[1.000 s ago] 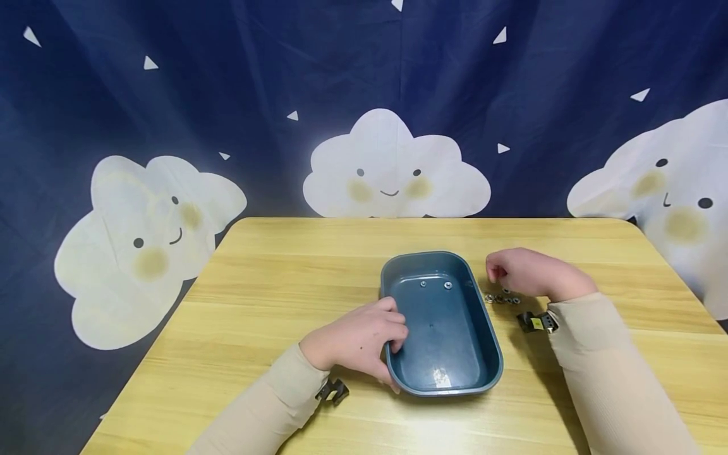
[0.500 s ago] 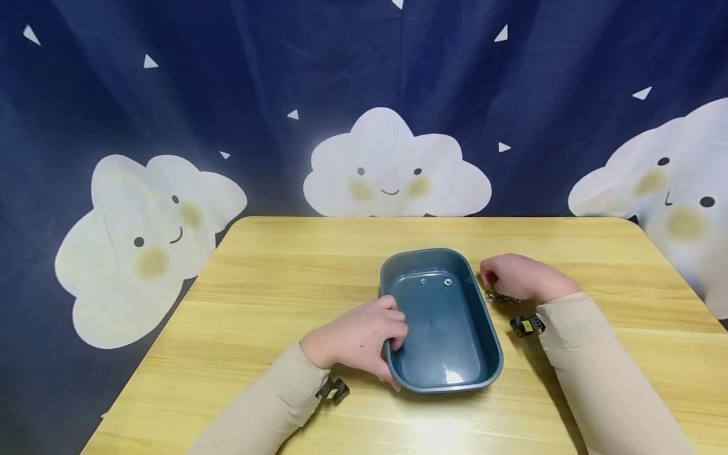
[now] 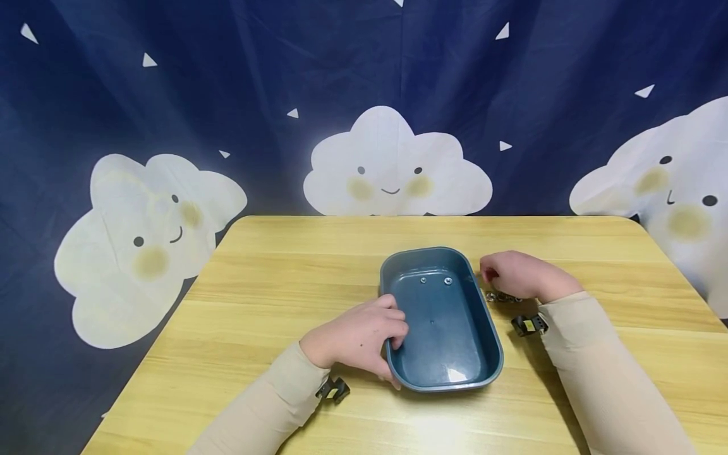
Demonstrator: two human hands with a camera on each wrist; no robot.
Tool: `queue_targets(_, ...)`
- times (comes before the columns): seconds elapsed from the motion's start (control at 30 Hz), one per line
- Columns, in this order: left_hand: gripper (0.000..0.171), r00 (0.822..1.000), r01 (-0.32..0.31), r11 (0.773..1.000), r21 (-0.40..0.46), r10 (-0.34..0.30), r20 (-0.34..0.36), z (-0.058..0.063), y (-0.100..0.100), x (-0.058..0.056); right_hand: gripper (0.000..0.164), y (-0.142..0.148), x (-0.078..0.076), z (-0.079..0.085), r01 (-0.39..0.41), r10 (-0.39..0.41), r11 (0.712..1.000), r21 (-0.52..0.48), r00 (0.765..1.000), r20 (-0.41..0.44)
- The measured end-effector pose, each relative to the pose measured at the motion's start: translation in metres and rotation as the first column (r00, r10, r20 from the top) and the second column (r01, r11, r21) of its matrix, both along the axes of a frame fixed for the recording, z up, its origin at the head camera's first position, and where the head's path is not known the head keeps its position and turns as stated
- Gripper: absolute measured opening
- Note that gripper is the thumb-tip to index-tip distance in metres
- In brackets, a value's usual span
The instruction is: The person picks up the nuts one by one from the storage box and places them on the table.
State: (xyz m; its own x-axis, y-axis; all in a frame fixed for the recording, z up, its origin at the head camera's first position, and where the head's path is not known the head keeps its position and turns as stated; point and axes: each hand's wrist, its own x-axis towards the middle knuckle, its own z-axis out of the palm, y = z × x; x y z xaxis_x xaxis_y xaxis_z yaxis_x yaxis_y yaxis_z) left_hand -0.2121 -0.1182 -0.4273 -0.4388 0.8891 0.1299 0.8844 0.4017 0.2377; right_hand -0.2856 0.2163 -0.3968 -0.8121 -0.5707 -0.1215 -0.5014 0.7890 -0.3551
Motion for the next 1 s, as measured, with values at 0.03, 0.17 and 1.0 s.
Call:
queue_targets(0.03, 0.058, 1.000, 0.000, 1.000, -0.001, 0.000, 0.000, 0.000, 0.000, 0.000, 0.024, -0.002, 0.001, 0.002, -0.001, 0.001, 1.000, -0.017, 1.000, -0.017)
queue_targets(0.17, 0.058, 1.000, 0.007, 1.000, 0.015, -0.007, 0.001, 0.000, -0.001, 0.000, 0.019, -0.016, 0.006, 0.015, -0.003, -0.004, 0.998, -0.060, 0.994, -0.113)
queue_targets(1.0, 0.059, 0.998, 0.049, 0.999, 0.012, -0.049, -0.034, 0.002, 0.001, 0.002, 0.011, -0.062, 0.053, 0.047, -0.123, 0.093, 0.985, -0.122, 0.969, -0.228)
